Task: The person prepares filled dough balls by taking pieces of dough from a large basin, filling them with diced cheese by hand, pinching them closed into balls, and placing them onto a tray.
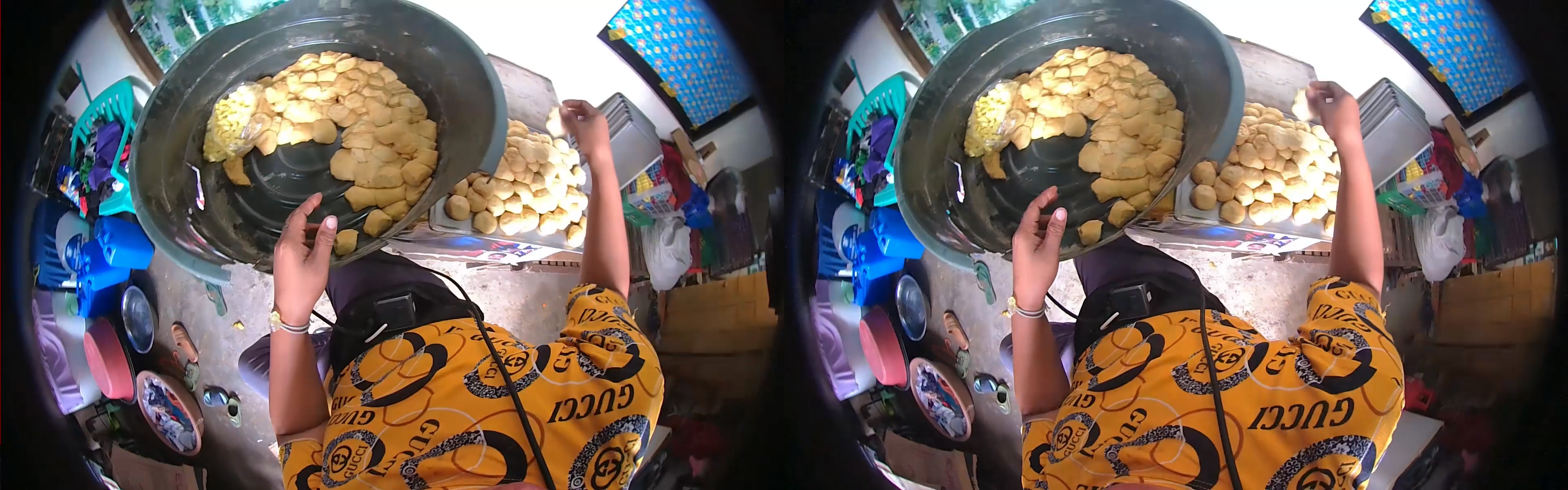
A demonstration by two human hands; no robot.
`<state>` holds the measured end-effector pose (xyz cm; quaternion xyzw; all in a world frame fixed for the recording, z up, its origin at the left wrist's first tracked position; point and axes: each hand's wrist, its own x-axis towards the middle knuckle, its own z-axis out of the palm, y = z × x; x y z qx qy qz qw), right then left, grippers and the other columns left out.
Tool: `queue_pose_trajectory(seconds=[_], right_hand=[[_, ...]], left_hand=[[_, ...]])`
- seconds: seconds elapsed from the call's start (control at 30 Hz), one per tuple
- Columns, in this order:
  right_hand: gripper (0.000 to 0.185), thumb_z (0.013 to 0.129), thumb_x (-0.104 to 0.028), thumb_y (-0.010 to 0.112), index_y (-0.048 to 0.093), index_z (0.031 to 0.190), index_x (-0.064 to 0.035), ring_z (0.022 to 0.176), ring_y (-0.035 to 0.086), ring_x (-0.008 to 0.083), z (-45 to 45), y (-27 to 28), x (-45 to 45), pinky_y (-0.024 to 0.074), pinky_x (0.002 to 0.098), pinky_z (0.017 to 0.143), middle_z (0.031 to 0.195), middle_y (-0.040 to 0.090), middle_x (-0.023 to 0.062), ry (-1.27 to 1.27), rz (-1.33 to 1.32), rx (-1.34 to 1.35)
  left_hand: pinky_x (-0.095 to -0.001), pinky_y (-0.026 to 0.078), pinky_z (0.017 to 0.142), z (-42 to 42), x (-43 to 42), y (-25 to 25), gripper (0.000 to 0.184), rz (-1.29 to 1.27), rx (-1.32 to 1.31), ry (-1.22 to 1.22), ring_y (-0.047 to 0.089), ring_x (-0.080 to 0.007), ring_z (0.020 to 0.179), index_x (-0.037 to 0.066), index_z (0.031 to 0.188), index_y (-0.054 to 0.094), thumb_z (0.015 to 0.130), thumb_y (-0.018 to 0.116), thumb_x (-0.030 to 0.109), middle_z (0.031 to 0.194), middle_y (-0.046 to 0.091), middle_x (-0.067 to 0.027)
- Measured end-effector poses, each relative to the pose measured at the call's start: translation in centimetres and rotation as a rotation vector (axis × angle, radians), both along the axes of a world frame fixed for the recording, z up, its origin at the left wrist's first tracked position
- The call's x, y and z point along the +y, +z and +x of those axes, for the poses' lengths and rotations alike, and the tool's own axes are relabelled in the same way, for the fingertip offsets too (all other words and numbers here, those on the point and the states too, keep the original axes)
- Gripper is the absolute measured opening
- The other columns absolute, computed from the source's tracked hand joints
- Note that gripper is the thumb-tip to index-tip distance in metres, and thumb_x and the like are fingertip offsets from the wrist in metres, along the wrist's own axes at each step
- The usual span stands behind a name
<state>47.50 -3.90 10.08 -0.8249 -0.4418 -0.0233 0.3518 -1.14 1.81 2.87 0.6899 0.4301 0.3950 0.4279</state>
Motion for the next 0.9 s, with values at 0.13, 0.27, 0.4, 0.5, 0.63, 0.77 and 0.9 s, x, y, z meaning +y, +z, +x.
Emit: queue_pose_trajectory(seconds=[0.13, 0.27, 0.4, 0.5, 0.63, 0.77, 0.9], right_hand=[[0.025, 0.082, -0.019, 0.068, 0.063, 0.096, 0.0015, 0.065, 0.060, 0.0116, 0.9, -2.8, -5.2, 0.0474, 0.0255, 0.056, 0.073, 0.064, 0.0069, -0.140, -0.026, 0.182], [0.022, 0.084, -0.016, 0.064, 0.063, 0.095, 0.0025, 0.060, 0.060, 0.0109, 4.0, -6.6, -7.9, 0.0484, 0.0255, 0.054, 0.072, 0.063, 0.0065, -0.202, 0.041, 0.304], [0.027, 0.087, -0.022, 0.057, 0.066, 0.091, 0.0032, 0.065, 0.064, 0.0205, 6.1, -10.0, -8.6, 0.0511, 0.0326, 0.061, 0.080, 0.066, 0.0142, -0.236, -0.213, 0.228], [0.037, 0.084, -0.033, 0.059, 0.065, 0.099, 0.0002, 0.083, 0.064, 0.0322, 5.5, -11.4, -8.3, 0.0486, 0.0390, 0.073, 0.091, 0.066, 0.0181, -0.175, -0.525, -0.101], [0.034, 0.084, -0.032, 0.059, 0.067, 0.096, -0.0013, 0.083, 0.064, 0.0333, 6.0, -10.7, -7.8, 0.0487, 0.0395, 0.074, 0.091, 0.066, 0.0193, -0.145, -0.589, -0.094], [0.036, 0.086, -0.035, 0.054, 0.066, 0.097, -0.0028, 0.090, 0.061, 0.0360, 7.5, -8.0, -5.8, 0.0477, 0.0411, 0.077, 0.093, 0.064, 0.0211, -0.124, -0.630, -0.295], [0.037, 0.090, -0.035, 0.051, 0.064, 0.104, -0.0035, 0.092, 0.062, 0.0338, 0.0, 1.5, 1.1, 0.0474, 0.0392, 0.080, 0.097, 0.065, 0.0195, -0.028, -0.281, -0.363]], left_hand=[[-0.0274, 0.048, 0.064, -0.1, 0.0, 0.0, 0.041, 0.018, 0.107, -0.047, 0.060, -0.0152, 0.072, -0.001, 0.118, 0.055, 0.088, 0.063, 0.026, 0.100, 0.062, -0.0137], [-0.0276, 0.048, 0.065, -0.1, -0.1, 0.0, 0.039, 0.030, 0.067, -0.066, 0.060, -0.0150, 0.072, -0.001, 0.117, 0.056, 0.088, 0.061, 0.024, 0.099, 0.063, -0.0126], [-0.0267, 0.048, 0.065, -0.2, -0.1, -0.2, 0.037, 0.061, 0.079, -0.079, 0.059, -0.0134, 0.071, -0.001, 0.117, 0.056, 0.089, 0.061, 0.023, 0.099, 0.064, -0.0120], [-0.0266, 0.048, 0.065, -0.8, -0.4, -0.2, 0.037, 0.013, 0.085, -0.067, 0.059, -0.0133, 0.071, -0.001, 0.116, 0.056, 0.088, 0.062, 0.022, 0.099, 0.064, -0.0116], [-0.0251, 0.047, 0.069, -1.0, -0.5, -0.4, 0.035, 0.003, 0.046, -0.066, 0.057, -0.0115, 0.074, -0.001, 0.116, 0.056, 0.089, 0.061, 0.021, 0.100, 0.064, -0.0093], [-0.0227, 0.046, 0.073, -1.2, -0.4, -0.2, 0.033, -0.044, 0.093, -0.072, 0.055, -0.0085, 0.080, -0.001, 0.117, 0.056, 0.090, 0.060, 0.017, 0.103, 0.062, -0.0061], [-0.0239, 0.047, 0.066, -1.1, -0.2, -0.4, 0.034, -0.009, 0.097, -0.056, 0.058, -0.0106, 0.076, 0.000, 0.117, 0.056, 0.089, 0.061, 0.018, 0.101, 0.064, -0.0084]])
